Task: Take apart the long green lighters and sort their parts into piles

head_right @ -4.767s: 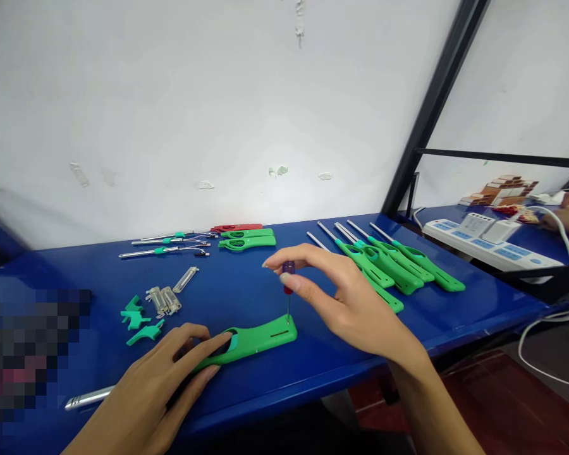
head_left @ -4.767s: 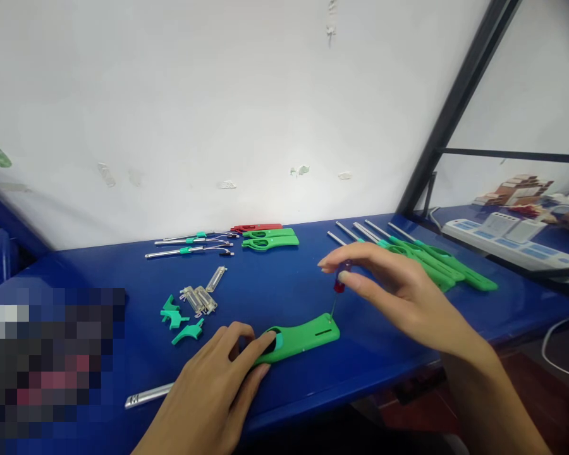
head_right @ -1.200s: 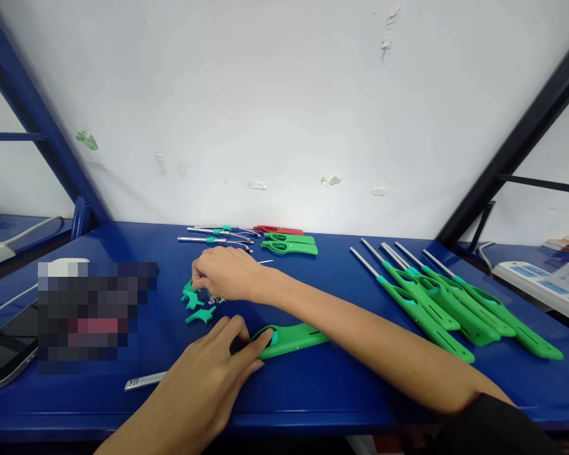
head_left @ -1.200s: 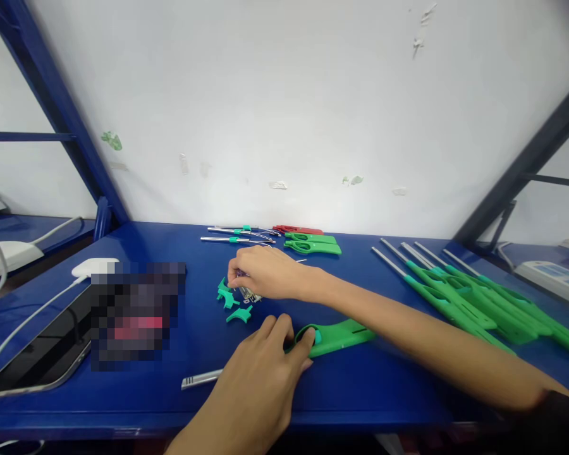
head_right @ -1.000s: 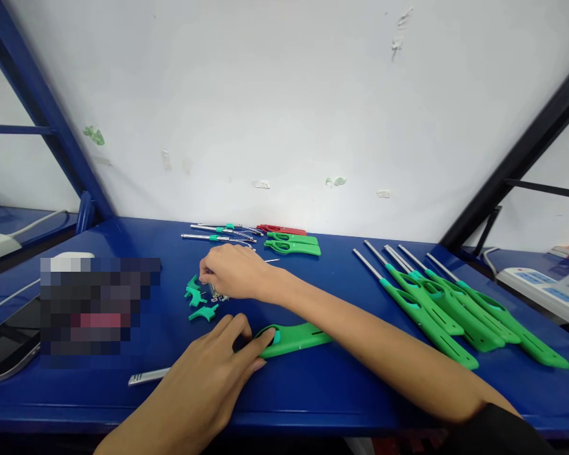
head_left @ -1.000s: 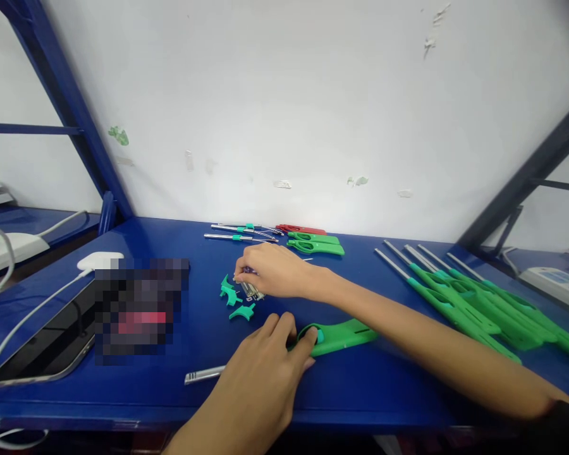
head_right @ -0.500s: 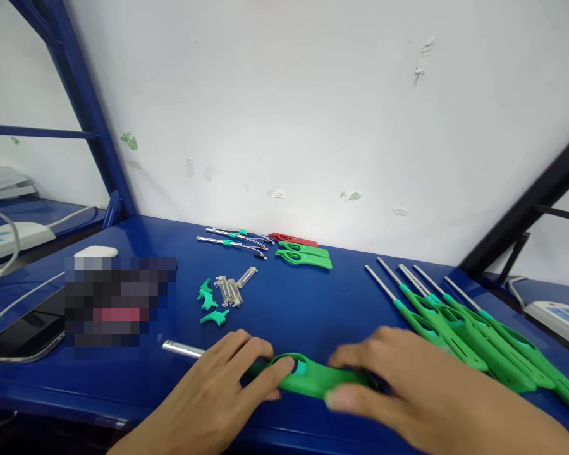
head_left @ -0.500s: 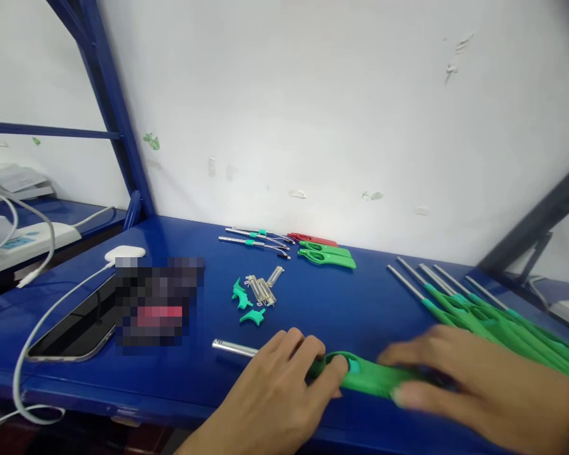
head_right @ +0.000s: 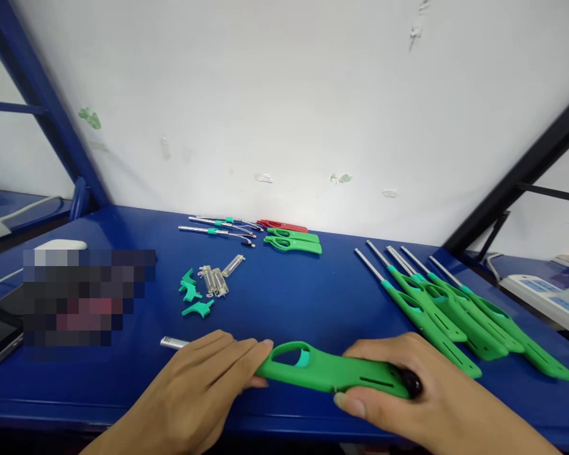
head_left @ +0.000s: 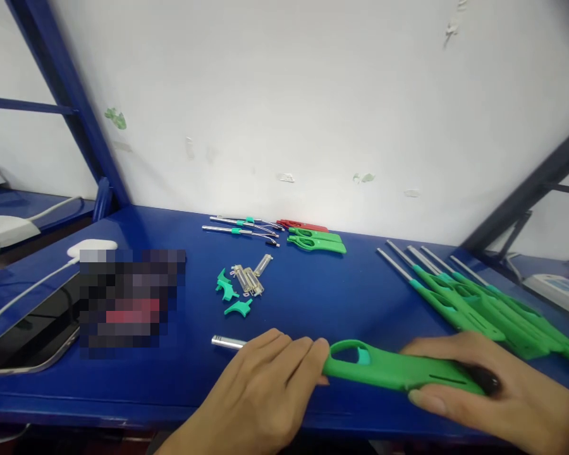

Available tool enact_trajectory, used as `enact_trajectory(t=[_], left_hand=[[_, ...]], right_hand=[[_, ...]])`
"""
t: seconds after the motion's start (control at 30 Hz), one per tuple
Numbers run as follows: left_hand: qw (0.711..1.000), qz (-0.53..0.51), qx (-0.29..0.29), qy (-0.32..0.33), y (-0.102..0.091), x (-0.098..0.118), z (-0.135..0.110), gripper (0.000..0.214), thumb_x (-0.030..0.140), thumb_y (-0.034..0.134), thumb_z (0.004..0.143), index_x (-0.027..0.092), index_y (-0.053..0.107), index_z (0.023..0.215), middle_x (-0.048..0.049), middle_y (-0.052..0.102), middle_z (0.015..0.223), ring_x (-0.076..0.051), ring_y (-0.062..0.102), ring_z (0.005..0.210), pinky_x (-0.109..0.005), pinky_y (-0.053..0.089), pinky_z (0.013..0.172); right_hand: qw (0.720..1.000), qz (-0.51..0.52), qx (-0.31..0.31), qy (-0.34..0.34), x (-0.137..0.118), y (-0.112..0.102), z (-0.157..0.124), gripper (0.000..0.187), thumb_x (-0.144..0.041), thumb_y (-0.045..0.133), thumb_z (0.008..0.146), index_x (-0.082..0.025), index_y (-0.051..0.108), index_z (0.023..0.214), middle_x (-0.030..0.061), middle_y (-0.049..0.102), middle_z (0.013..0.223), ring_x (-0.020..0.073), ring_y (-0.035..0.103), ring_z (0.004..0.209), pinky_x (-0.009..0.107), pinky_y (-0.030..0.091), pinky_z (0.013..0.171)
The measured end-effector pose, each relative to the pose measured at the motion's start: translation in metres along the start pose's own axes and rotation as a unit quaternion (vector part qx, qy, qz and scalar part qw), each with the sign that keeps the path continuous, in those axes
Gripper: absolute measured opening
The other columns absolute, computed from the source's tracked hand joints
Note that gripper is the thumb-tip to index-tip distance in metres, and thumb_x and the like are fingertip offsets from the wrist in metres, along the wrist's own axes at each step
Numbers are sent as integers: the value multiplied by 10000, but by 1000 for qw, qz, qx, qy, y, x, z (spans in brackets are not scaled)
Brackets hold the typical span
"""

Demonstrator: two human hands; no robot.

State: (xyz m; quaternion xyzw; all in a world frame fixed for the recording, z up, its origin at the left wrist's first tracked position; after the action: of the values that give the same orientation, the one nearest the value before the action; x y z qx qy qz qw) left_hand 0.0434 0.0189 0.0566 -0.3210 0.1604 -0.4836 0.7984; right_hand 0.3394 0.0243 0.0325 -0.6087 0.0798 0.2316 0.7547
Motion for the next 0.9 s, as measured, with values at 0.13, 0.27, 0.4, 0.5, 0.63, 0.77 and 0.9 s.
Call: enact_trajectory(t=[0.13,0.27,0.4,0.5,0.63,0.77,0.9], left_hand=[[991,-84,-65,-76,11,-17,-6,317,129,394,1165,183,694,1082,-36,796,906,-195,748,729,-334,625,712],[983,-99,-94,-124,16,-31,-17,241,222,476,1166,234,705,1094,-21,780,972,-219,753,818,-352,636,767],[980,-93,-100,-146,19,-34,-23,242,211,478,1162,243,686,1281,-35,749,1111,-218,755,940,-344,640,811],[981,-72,-99,-152,21,-35,-23,284,213,467,1161,229,666,1362,-57,710,1160,-216,743,961,-343,640,821],[983,-58,-96,-145,21,-34,-20,319,149,429,1149,214,724,1251,-64,679,1116,-200,715,927,-314,625,790],[980,-82,-103,-152,21,-33,-18,266,197,478,1155,222,732,1233,-62,675,1130,-211,710,962,-345,631,853],[976,-102,-106,-161,23,-35,-18,274,193,460,1162,219,727,1216,-55,679,1115,-218,704,977,-362,624,865]], right_hand=[[996,-77,21,-44,-8,-7,-4,482,-747,791,849,-369,857,1140,41,874,1058,349,842,918,391,732,752],[987,-124,17,-102,-26,-7,-3,402,-651,722,967,-378,843,1235,42,869,1173,363,843,1025,440,732,864],[986,-83,-50,-135,-44,9,13,315,-500,628,1078,-390,820,1302,12,868,1193,291,855,1040,333,722,823],[984,-72,-46,-158,-54,15,21,336,-497,580,1107,-389,812,1324,24,859,1179,252,866,965,288,710,761],[982,-95,-45,-154,-60,24,18,378,-545,555,1110,-384,775,1373,46,819,1236,226,855,814,294,686,651],[979,-111,-81,-153,-73,43,16,453,-599,609,1074,-399,674,1476,47,773,1300,230,839,817,329,673,653],[974,-115,-101,-166,-93,57,21,423,-628,601,1070,-356,693,1381,58,759,1258,248,825,871,324,624,627]])
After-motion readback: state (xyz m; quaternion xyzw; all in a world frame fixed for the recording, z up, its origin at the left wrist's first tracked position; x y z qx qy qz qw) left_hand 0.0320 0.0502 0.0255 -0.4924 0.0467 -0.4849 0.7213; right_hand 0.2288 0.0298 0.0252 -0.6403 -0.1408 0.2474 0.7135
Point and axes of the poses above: each hand's wrist, its own z-axis towards the middle knuckle, its own y-axis out of the palm, x = y × z, the point moved 7 cm from there along z, towards the middle knuckle
